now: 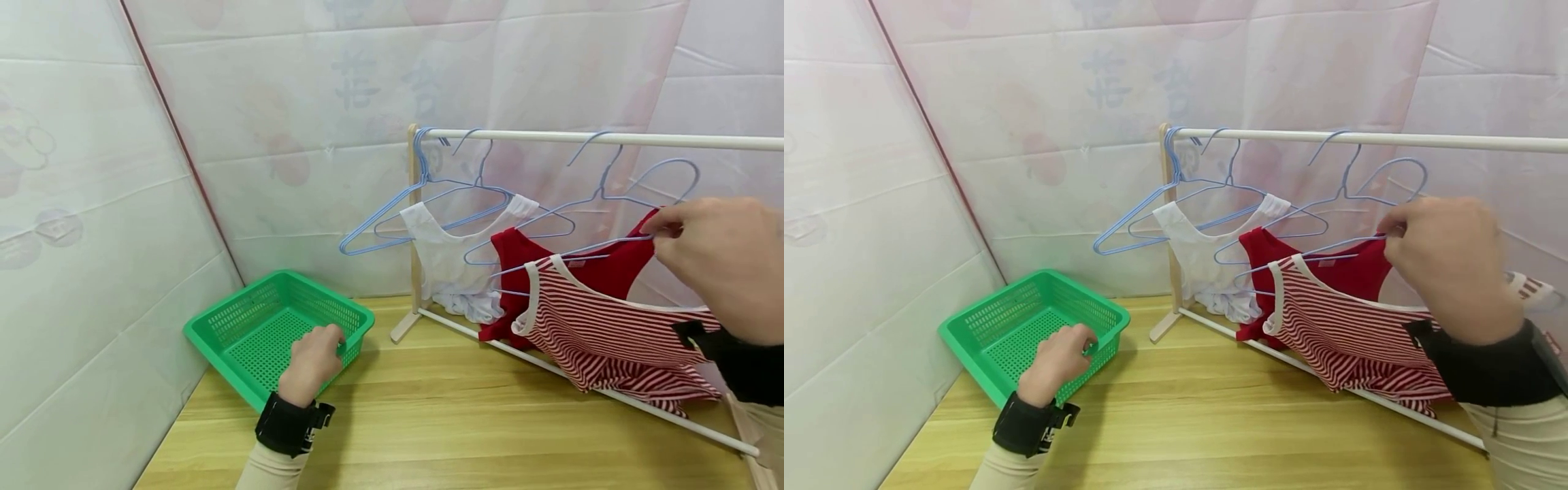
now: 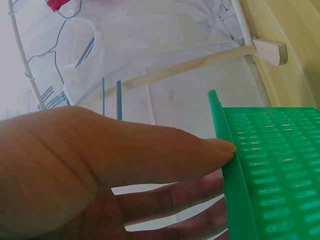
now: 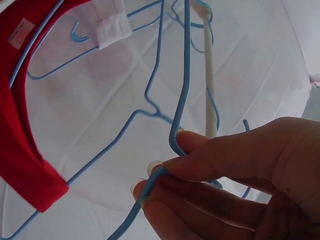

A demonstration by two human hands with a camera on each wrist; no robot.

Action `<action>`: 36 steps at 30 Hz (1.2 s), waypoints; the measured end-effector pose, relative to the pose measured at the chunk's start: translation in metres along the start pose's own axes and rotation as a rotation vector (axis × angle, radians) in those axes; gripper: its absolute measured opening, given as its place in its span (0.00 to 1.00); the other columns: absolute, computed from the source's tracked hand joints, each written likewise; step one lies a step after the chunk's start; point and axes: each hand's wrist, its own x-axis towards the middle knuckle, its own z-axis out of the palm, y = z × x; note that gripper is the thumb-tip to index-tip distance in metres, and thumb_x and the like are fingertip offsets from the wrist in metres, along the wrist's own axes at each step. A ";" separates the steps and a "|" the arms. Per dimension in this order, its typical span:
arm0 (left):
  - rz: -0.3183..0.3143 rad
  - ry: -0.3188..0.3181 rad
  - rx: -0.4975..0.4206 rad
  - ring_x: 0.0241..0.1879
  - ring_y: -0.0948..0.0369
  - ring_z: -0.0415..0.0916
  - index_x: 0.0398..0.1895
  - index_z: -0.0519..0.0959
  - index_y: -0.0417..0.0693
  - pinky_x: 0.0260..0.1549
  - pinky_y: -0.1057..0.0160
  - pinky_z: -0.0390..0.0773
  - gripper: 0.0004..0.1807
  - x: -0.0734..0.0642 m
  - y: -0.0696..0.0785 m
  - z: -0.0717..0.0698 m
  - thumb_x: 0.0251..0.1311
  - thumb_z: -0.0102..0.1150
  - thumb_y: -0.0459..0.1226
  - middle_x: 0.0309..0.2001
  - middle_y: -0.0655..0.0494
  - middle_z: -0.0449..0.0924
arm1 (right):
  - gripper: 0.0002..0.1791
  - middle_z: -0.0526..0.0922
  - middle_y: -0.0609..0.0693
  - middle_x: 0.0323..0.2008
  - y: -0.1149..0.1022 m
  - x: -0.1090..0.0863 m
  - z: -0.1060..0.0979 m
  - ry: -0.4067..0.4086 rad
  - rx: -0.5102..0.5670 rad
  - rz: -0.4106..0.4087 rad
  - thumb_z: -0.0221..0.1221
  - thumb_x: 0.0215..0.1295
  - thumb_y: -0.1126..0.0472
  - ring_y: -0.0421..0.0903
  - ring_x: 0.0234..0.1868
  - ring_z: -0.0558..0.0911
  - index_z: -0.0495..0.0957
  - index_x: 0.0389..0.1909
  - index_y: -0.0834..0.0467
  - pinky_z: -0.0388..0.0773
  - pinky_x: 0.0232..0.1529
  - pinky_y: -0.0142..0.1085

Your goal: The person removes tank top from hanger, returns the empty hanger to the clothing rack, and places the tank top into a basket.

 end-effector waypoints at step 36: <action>-0.005 -0.012 -0.002 0.25 0.56 0.71 0.54 0.86 0.44 0.23 0.60 0.56 0.21 0.000 0.000 0.000 0.58 0.61 0.21 0.50 0.41 0.87 | 0.07 0.86 0.59 0.20 -0.090 0.033 0.030 0.144 -0.124 -0.265 0.65 0.56 0.74 0.53 0.19 0.80 0.91 0.27 0.63 0.65 0.22 0.41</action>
